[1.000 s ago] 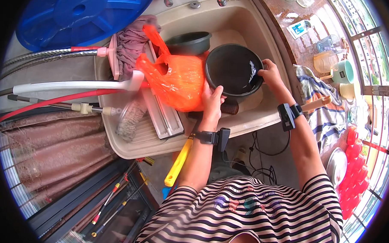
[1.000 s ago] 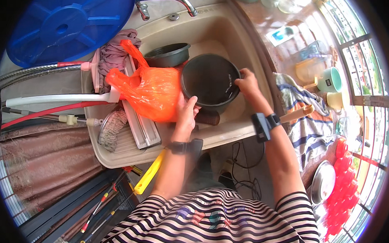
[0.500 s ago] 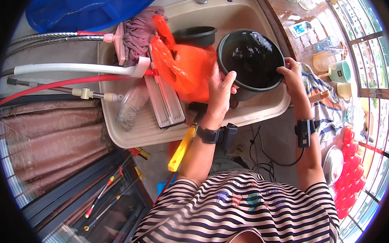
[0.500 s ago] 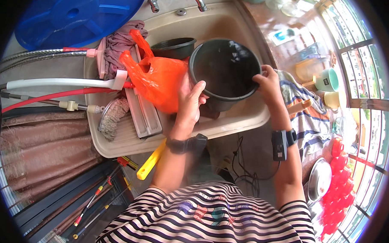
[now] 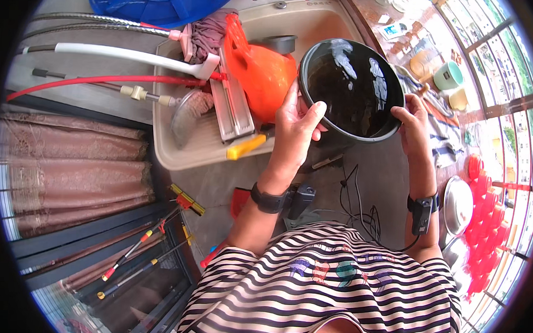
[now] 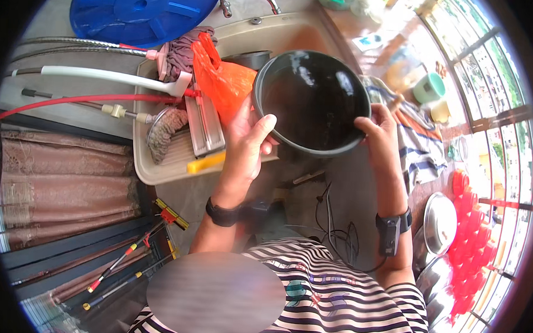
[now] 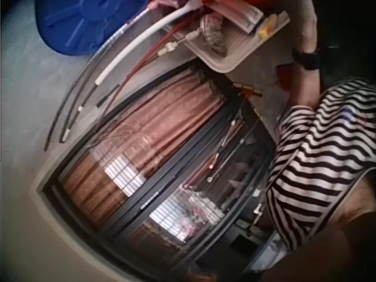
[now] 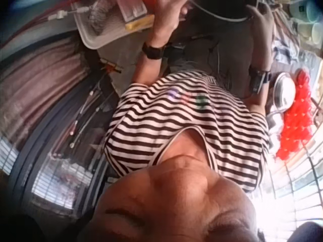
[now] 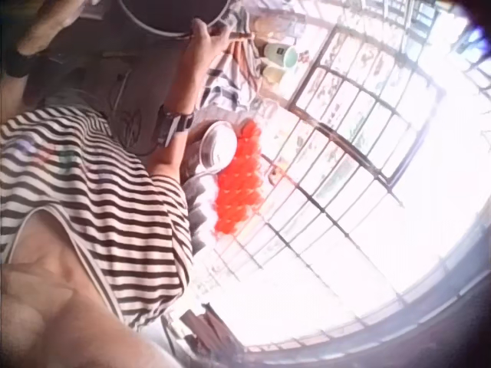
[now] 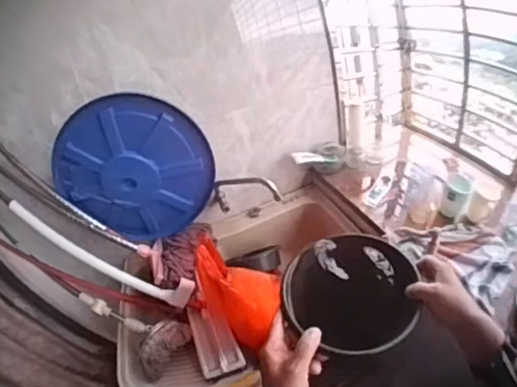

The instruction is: The person is sweeping the floor with a broom and dustpan.

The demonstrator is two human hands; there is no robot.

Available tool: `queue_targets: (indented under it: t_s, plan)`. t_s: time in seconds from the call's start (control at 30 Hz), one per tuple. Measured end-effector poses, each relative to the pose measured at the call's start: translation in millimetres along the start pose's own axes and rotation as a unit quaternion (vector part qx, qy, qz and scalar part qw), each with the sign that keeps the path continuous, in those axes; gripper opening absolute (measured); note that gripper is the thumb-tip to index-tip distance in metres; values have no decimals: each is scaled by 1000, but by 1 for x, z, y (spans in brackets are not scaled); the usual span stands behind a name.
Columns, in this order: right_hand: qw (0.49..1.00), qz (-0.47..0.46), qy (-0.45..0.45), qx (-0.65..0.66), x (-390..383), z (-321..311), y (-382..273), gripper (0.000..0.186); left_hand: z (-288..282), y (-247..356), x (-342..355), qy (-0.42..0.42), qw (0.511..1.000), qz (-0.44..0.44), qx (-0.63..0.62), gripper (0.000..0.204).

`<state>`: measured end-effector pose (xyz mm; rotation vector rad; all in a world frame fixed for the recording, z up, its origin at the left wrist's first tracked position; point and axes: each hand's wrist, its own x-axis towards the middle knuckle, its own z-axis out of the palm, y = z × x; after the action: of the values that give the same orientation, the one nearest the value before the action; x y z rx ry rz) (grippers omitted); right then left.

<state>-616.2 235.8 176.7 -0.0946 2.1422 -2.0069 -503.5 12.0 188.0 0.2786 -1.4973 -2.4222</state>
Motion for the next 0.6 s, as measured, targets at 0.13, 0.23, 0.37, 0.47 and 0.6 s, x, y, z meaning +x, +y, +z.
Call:
queue_targets:
  t_s: [0.13, 0.23, 0.37, 0.47, 0.6]
  plan:
    - [1000, 12, -9, 5, -73, -19, 2, 26, 8, -1, -66, -5, 1000, 1, 25, 50]
    - [999, 21, -8, 31, -122, -41, 22, 26, 16, -13, -115, -8, 999, -8, 37, 51]
    - [999, 40, 23, 2, -197, -67, 43, 25, 22, -40, -176, -7, 997, -64, 45, 51]
    - [995, 77, 51, -45, -250, -88, 73, 25, 21, -75, -216, -18, 990, -124, 59, 53]
    - [980, 151, 109, -66, -314, -112, 130, 23, 12, -142, -255, -57, 968, -225, 93, 55]
